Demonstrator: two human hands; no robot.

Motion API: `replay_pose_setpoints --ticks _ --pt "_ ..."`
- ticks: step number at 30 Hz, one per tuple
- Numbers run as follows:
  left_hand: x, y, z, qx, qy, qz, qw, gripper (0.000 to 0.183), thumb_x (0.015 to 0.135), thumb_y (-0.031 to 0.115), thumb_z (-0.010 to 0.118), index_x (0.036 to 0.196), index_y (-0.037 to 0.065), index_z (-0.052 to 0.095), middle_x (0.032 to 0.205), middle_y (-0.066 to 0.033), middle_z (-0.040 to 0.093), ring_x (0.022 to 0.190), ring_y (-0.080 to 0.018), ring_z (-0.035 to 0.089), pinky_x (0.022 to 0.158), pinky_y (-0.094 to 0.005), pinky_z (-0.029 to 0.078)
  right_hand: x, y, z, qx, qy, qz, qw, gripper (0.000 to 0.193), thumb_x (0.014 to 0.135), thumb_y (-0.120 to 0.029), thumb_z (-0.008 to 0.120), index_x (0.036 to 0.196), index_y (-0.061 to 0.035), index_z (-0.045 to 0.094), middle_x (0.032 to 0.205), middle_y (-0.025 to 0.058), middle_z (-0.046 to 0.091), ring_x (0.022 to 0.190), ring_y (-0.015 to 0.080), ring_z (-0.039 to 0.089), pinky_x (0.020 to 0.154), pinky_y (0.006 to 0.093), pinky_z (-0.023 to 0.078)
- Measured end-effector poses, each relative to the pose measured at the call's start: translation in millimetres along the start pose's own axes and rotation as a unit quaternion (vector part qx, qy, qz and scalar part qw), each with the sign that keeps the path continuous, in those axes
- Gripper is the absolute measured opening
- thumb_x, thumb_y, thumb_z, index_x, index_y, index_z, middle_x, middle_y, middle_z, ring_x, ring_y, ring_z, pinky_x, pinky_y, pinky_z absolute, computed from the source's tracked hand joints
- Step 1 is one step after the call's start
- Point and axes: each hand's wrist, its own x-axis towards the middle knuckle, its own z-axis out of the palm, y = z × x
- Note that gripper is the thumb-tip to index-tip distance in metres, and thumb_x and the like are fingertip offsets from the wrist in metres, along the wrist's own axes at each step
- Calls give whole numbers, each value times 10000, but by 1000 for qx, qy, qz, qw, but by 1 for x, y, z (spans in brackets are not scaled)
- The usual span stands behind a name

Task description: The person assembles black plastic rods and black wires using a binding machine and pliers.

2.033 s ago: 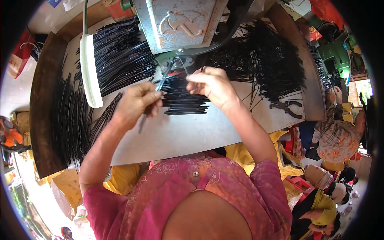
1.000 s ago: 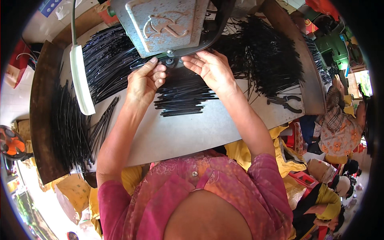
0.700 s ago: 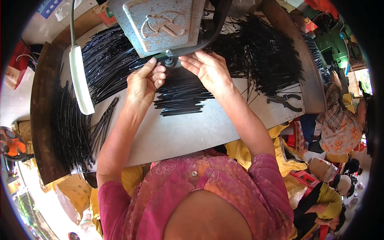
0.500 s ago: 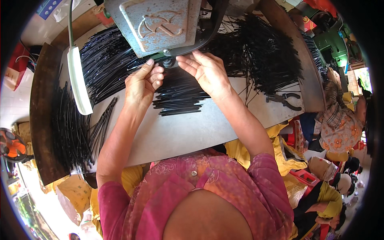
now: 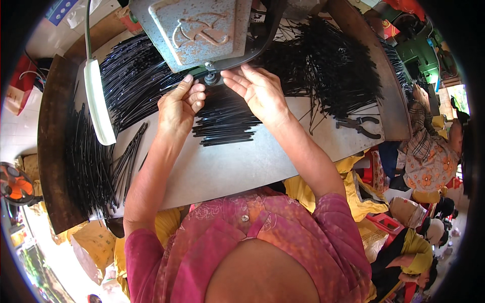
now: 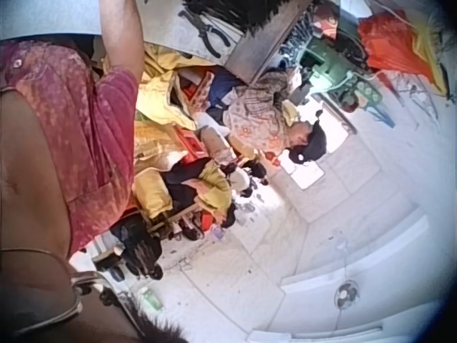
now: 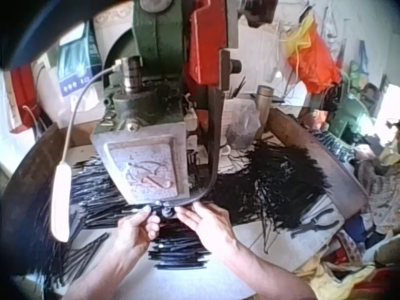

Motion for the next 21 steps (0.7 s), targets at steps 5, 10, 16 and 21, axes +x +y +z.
replay_pose_setpoints --ticks 5,10,16,21 --pt "3 -7 0 2 0 -1 1000 180 788 152 560 835 -21 542 696 -109 595 542 -143 560 464 -215 435 -3 3 -8 61 -14 -16 998 138 824 -51 437 847 76 487 839 173 552 803 298 586 708 364 511" --pt "3 -4 -4 1 -5 12 1000 181 795 189 559 847 16 553 684 -64 589 523 -97 522 446 -186 392 1 -11 -14 4 -1 51 999 190 813 -86 494 892 86 478 847 206 560 762 290 598 651 340 521" --pt "0 10 -8 34 -73 -45 996 177 790 182 561 819 7 556 687 -73 592 546 -106 542 455 -189 403 -16 -96 -59 -495 74 -126 857 233 759 -93 562 920 74 543 783 160 587 600 192 603 506 253 498" --pt "-7 11 2 100 -116 -43 987 133 755 119 568 811 -3 561 792 -119 595 628 -148 563 515 -215 452 -15 -158 -111 -782 250 -346 454 201 693 -44 579 893 -63 594 884 78 568 694 223 584 616 288 470"
